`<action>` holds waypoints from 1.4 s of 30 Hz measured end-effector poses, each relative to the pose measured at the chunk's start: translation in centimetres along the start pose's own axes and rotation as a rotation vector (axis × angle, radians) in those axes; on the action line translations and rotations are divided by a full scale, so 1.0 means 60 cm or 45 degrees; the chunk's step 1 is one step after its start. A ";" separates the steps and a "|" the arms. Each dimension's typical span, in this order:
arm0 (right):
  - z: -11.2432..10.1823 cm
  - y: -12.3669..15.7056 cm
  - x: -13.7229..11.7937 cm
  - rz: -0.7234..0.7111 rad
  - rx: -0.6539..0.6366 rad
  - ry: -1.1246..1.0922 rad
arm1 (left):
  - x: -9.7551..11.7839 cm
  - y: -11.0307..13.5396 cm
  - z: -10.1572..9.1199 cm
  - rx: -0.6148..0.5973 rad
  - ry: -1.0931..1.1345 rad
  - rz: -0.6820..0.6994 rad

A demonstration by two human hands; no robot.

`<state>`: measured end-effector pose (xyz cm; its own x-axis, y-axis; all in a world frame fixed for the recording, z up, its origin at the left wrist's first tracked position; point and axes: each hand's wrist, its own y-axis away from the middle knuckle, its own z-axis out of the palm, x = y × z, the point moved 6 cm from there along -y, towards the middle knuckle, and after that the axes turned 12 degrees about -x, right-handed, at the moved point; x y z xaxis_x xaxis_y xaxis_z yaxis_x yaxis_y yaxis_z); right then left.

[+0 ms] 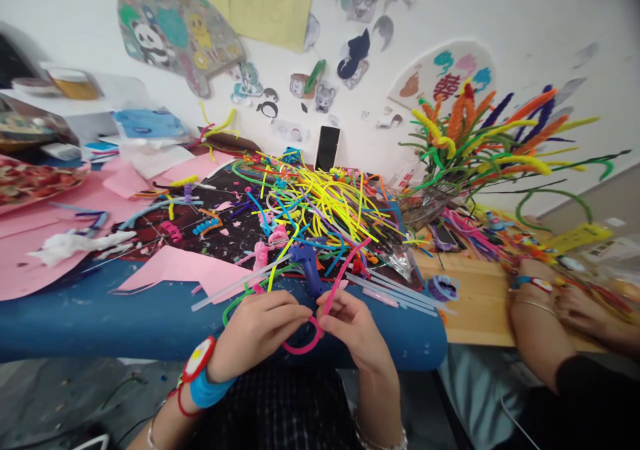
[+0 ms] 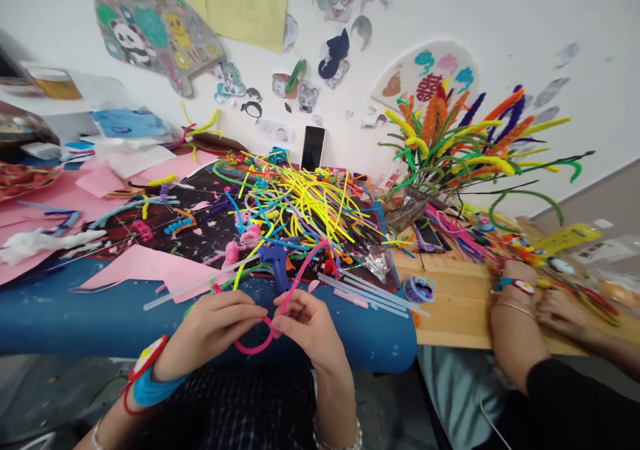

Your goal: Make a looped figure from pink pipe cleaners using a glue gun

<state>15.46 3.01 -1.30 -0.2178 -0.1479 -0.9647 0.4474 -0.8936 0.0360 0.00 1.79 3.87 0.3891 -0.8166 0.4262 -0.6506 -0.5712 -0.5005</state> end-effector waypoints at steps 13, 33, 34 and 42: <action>-0.004 -0.003 0.003 -0.017 -0.004 0.037 | -0.008 0.002 0.010 -0.039 0.150 -0.004; -0.005 0.000 0.001 -0.149 0.082 -0.013 | -0.035 0.021 0.042 0.176 1.038 -0.476; -0.005 0.000 0.000 -0.158 0.096 -0.011 | -0.034 0.022 0.047 0.165 1.147 -0.492; 0.009 -0.004 -0.010 -0.188 0.181 0.085 | -0.041 0.035 0.036 0.431 1.364 -0.554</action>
<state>15.04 3.07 -0.57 -0.2117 0.0133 -0.9773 0.2872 -0.9549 -0.0752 -0.91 2.43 0.16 -0.3098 -0.1589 0.9374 -0.3326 -0.9055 -0.2634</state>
